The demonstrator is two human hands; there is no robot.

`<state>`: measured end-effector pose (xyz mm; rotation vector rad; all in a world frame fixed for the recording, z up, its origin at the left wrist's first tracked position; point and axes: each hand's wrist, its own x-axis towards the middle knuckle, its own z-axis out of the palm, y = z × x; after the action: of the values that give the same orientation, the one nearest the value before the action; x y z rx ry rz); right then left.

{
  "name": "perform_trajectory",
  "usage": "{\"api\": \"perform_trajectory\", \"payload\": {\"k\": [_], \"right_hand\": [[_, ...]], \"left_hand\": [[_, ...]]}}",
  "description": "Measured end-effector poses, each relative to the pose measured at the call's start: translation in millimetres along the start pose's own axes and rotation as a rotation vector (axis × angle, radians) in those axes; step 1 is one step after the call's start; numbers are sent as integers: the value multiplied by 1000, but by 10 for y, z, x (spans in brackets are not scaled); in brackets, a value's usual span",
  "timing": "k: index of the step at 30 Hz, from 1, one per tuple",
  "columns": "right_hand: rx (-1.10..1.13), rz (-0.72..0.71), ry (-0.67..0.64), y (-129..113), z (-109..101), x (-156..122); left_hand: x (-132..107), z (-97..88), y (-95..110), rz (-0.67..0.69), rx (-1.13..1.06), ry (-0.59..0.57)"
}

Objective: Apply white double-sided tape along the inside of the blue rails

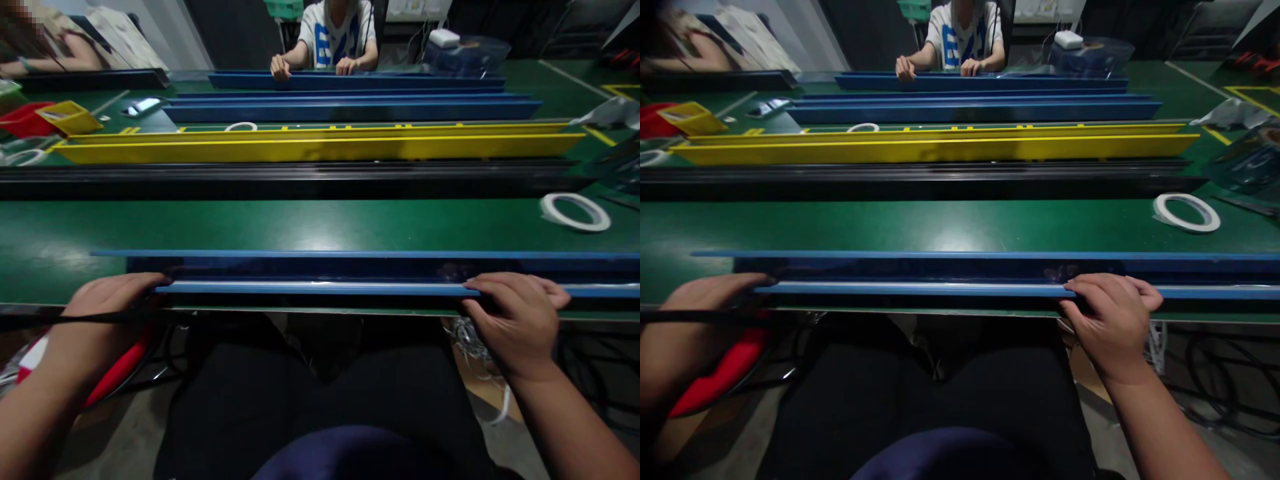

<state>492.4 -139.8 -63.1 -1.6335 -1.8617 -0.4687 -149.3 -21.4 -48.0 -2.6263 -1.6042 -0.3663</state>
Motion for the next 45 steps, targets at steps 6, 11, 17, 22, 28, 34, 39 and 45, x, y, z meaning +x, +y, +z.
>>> {"api": "perform_trajectory", "payload": {"k": [6, 11, 17, 22, 28, 34, 39, 45], "right_hand": [[-114, -31, -11, 5, 21, -145], [-143, -68, 12, 42, 54, -204], [-84, -70, -15, 53, 33, -89], [-47, -55, -53, 104, 55, -7], [-77, -27, -96, 173, 94, 21], [-84, -97, -139, 239, 39, 87], [-68, -126, -132, 250, 20, 73], [-33, -107, -107, 205, 8, 46]], "left_hand": [[-143, 117, 46, 54, 77, 96], [-207, 179, -12, 51, 95, 93], [-118, 191, -73, 73, 58, 87], [39, 172, -28, -7, 57, 49], [106, 177, -119, 89, 7, 97], [113, 5, -131, 126, 10, 211], [250, -155, -143, 101, 164, 138], [459, -265, 0, 171, 32, -25]]}}
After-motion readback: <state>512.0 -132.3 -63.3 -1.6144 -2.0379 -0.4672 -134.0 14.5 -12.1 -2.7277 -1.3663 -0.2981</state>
